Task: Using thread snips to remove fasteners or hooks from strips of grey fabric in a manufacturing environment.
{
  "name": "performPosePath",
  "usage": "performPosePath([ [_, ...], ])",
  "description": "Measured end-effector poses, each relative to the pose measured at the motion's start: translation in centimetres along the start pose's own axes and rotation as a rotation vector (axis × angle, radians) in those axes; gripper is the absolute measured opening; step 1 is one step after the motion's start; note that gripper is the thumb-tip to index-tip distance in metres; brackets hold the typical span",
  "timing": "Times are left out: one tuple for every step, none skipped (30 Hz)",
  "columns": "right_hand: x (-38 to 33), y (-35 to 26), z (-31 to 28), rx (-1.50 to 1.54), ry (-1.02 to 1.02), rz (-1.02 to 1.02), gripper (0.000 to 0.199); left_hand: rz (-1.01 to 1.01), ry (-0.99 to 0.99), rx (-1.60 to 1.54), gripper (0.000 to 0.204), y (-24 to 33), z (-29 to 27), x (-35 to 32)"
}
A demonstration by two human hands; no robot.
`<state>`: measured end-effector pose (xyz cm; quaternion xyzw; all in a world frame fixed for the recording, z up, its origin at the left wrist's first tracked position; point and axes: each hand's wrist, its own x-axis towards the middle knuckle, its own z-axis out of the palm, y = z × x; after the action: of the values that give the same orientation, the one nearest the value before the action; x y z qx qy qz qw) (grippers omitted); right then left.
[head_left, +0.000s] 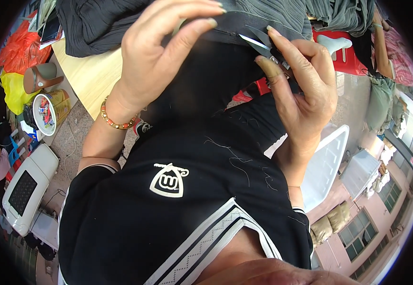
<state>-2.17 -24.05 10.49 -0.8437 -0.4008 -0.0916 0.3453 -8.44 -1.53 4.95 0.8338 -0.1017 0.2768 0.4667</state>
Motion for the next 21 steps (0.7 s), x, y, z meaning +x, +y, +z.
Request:
performPosePath([
  [0.0, 0.0, 0.1, 0.003, 0.009, 0.001, 0.045, 0.059, -0.068, 0.089, 0.016, 0.0, -0.4, -0.2],
  [0.0, 0.0, 0.2, 0.006, 0.019, 0.003, 0.045, 0.096, -0.05, 0.132, 0.017, 0.2, -0.2, -0.2],
  [-0.1, 0.0, 0.3, 0.006, 0.015, 0.002, 0.045, 0.092, -0.048, 0.131, 0.017, 0.2, 0.0, -0.2],
  [-0.1, 0.0, 0.3, 0.018, 0.029, 0.012, 0.044, 0.118, -0.03, 0.143, 0.017, 0.2, 0.2, -0.3],
  [0.0, 0.0, 0.3, 0.03, 0.042, 0.023, 0.044, 0.144, -0.012, 0.155, 0.018, 0.1, 0.3, -0.3],
  [0.0, 0.1, 0.3, 0.029, 0.04, 0.022, 0.044, 0.142, -0.01, 0.154, 0.018, 0.1, 0.4, -0.3],
  [0.1, 0.4, 0.3, 0.008, 0.036, -0.02, 0.044, 0.156, -0.001, 0.152, 0.018, -0.1, 0.4, -0.2],
  [0.2, 0.5, 0.3, -0.013, 0.032, -0.061, 0.044, 0.17, 0.009, 0.149, 0.019, -0.2, 0.4, -0.2],
  [0.2, 0.5, 0.4, -0.012, 0.029, -0.063, 0.044, 0.168, 0.011, 0.15, 0.019, -0.3, 0.3, -0.1],
  [0.1, 0.6, 0.4, -0.008, 0.039, -0.064, 0.045, 0.205, 0.004, 0.15, 0.018, -0.5, 0.1, 0.0],
  [0.0, 0.6, 0.5, -0.004, 0.048, -0.066, 0.045, 0.242, -0.003, 0.151, 0.017, -0.5, 0.0, 0.0],
  [0.0, 0.6, 0.5, -0.003, 0.045, -0.067, 0.045, 0.239, -0.001, 0.152, 0.017, -0.5, 0.1, -0.1],
  [0.0, 0.5, 0.5, -0.008, 0.048, -0.067, 0.045, 0.217, 0.009, 0.147, 0.016, -0.4, 0.2, -0.2],
  [-0.1, 0.4, 0.5, -0.014, 0.051, -0.066, 0.045, 0.195, 0.019, 0.142, 0.015, -0.3, 0.2, -0.2],
  [-0.2, 0.4, 0.6, -0.014, 0.049, -0.065, 0.045, 0.193, 0.02, 0.141, 0.015, -0.3, 0.2, -0.3],
  [-0.3, 0.5, 0.6, -0.013, 0.061, -0.074, 0.045, 0.181, 0.028, 0.127, 0.014, -0.3, 0.2, -0.3],
  [-0.4, 0.5, 0.7, -0.012, 0.074, -0.082, 0.045, 0.168, 0.036, 0.113, 0.012, -0.3, 0.2, -0.3],
  [-0.5, 0.3, 0.7, -0.012, 0.074, -0.081, 0.045, 0.168, 0.034, 0.112, 0.012, -0.3, 0.1, -0.3],
  [-0.5, 0.0, 0.7, 0.002, 0.075, -0.064, 0.045, 0.181, 0.017, 0.111, 0.012, -0.3, -0.3, -0.3],
  [-0.5, -0.2, 0.7, 0.016, 0.077, -0.047, 0.045, 0.194, -0.001, 0.11, 0.011, -0.3, -0.6, -0.2],
  [-0.6, -0.3, 0.8, 0.017, 0.078, -0.045, 0.045, 0.194, -0.003, 0.11, 0.011, -0.2, -0.7, -0.2],
])
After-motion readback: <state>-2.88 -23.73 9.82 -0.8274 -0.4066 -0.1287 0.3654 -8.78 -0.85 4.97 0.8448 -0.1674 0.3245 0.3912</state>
